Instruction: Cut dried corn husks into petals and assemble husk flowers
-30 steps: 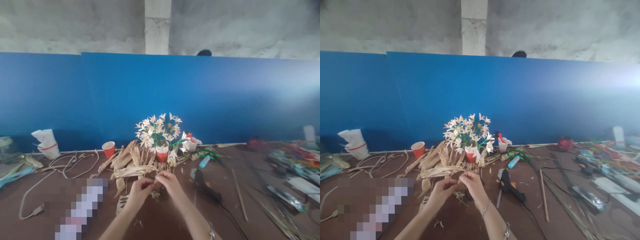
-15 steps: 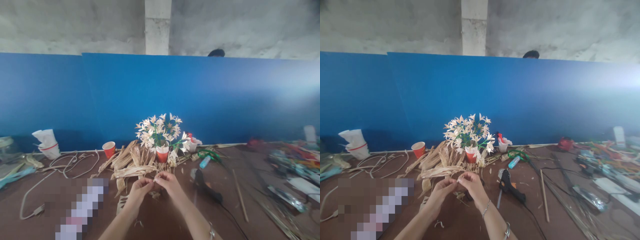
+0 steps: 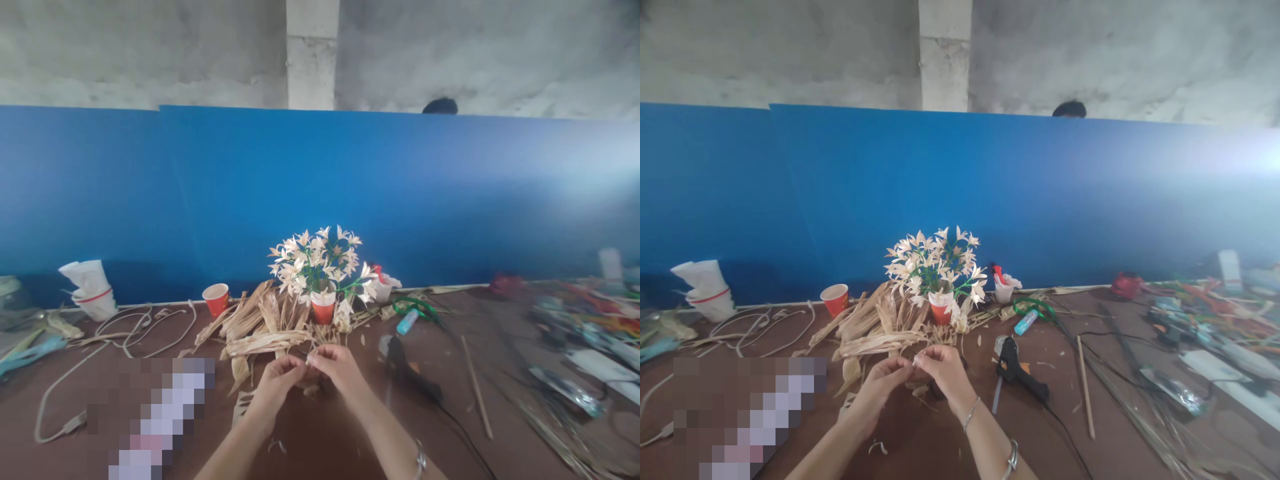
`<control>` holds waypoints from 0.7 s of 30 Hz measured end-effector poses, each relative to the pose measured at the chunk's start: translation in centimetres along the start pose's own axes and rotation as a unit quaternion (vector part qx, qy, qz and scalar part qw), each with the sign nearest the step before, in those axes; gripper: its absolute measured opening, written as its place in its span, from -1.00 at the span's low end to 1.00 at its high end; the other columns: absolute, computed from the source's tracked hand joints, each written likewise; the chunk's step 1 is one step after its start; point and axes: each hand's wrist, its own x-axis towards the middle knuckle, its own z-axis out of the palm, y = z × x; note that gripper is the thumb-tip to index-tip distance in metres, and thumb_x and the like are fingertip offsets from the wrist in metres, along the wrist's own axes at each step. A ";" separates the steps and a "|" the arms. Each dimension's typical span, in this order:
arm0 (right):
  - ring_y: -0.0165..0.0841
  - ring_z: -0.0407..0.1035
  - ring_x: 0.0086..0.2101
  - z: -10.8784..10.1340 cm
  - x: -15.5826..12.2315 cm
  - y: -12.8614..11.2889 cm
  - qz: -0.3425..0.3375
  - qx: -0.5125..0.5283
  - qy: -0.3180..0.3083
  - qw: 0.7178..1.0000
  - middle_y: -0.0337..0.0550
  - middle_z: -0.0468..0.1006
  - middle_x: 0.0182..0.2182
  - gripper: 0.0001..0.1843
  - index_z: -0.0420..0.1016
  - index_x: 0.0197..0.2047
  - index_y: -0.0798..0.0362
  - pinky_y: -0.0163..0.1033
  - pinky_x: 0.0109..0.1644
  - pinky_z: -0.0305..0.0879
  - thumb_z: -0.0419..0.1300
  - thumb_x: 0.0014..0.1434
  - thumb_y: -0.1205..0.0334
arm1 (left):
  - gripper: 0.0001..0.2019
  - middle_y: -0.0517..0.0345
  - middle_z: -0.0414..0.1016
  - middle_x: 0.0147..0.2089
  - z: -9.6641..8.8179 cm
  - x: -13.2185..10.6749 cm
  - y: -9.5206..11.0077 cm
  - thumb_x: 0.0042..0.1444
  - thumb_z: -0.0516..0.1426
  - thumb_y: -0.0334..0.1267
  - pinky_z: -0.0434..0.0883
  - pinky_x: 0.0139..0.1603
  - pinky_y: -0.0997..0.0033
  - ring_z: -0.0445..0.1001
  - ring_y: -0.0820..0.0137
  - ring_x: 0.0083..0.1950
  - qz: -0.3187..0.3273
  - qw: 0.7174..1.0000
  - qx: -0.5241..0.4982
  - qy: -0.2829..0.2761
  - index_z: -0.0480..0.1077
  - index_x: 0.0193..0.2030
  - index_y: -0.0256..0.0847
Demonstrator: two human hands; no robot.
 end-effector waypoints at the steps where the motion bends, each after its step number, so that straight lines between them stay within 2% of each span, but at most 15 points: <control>1: -0.43 0.32 -0.61 0.0 0.0 0.0 -0.001 -0.002 0.003 1.000 -0.29 0.45 -0.70 -0.80 0.47 -0.61 0.11 -0.36 -0.51 0.19 0.28 -0.20 0.13 | -0.73 0.16 0.52 -0.52 -0.1 0.1 -0.1 -0.23 0.28 -0.08 0.30 -0.30 0.46 0.45 0.40 -0.41 -0.001 1.000 0.009 -0.001 0.42 -0.55 -0.26; 6: -0.46 0.29 -0.63 -0.2 0.0 -0.3 -0.005 -0.009 0.008 1.000 -0.30 0.44 -0.71 -0.81 0.46 -0.62 0.11 -0.38 -0.53 0.17 0.27 -0.20 0.15 | -0.72 0.07 0.57 -0.44 0.0 -0.1 0.1 -0.19 0.26 -0.06 0.33 -0.18 0.37 0.49 0.31 -0.32 -0.001 1.000 0.014 -0.010 0.45 -0.52 -0.28; 11: -0.44 0.33 -0.61 -0.1 0.1 0.1 0.003 -0.021 -0.006 1.000 -0.27 0.48 -0.67 -0.81 0.44 -0.59 0.11 -0.37 -0.51 0.19 0.24 -0.17 0.14 | -0.77 0.12 0.55 -0.49 0.2 -0.4 0.5 -0.20 0.27 -0.11 0.32 -0.19 0.39 0.47 0.35 -0.36 -0.009 1.000 0.000 -0.015 0.45 -0.54 -0.26; 14: -0.39 0.38 -0.55 -0.6 0.1 -0.2 -0.011 -0.085 -0.026 0.996 -0.21 0.51 -0.61 -0.75 0.45 -0.53 0.12 -0.35 -0.46 0.23 0.20 -0.09 0.08 | -0.78 0.15 0.52 -0.51 0.1 -0.3 0.2 -0.20 0.26 -0.12 0.30 -0.26 0.43 0.43 0.38 -0.39 -0.015 1.000 0.014 0.005 0.44 -0.54 -0.26; 16: -0.34 0.42 -0.44 -2.0 -0.2 -1.3 -0.045 -0.178 -0.038 0.982 -0.14 0.56 -0.49 -0.71 0.48 -0.44 0.13 -0.32 -0.36 0.27 0.16 -0.03 0.04 | -0.78 0.18 0.47 -0.54 0.0 -0.1 0.0 -0.20 0.25 -0.12 0.26 -0.33 0.46 0.37 0.42 -0.45 -0.013 0.999 0.024 0.028 0.44 -0.54 -0.25; 18: -0.30 0.43 -0.30 -4.3 -0.8 -2.9 -0.061 -0.311 0.004 0.948 -0.10 0.57 -0.33 -0.72 0.48 -0.30 0.09 -0.29 -0.23 0.27 0.13 0.01 0.08 | -0.79 0.21 0.42 -0.57 -0.2 0.0 -0.2 -0.18 0.24 -0.13 0.22 -0.37 0.48 0.30 0.47 -0.49 0.001 0.999 0.024 0.045 0.43 -0.56 -0.25; 19: -0.27 0.43 -0.29 -5.6 -1.2 -3.7 -0.038 -0.393 0.055 0.917 -0.08 0.56 -0.32 -0.74 0.47 -0.26 0.08 -0.26 -0.21 0.27 0.12 0.02 0.12 | -0.79 0.21 0.40 -0.57 -0.2 0.1 -0.3 -0.18 0.24 -0.14 0.20 -0.38 0.49 0.27 0.49 -0.50 0.010 0.998 0.019 0.051 0.42 -0.57 -0.26; 21: -0.18 0.42 -0.24 -8.4 -2.2 -4.9 0.036 -0.550 0.152 0.820 0.02 0.53 -0.24 -0.76 0.44 -0.24 0.08 -0.17 -0.20 0.24 0.09 0.02 0.20 | -0.79 0.23 0.37 -0.59 -0.4 0.4 -0.5 -0.19 0.24 -0.14 0.17 -0.40 0.50 0.22 0.51 -0.52 0.022 0.998 0.007 0.060 0.42 -0.58 -0.26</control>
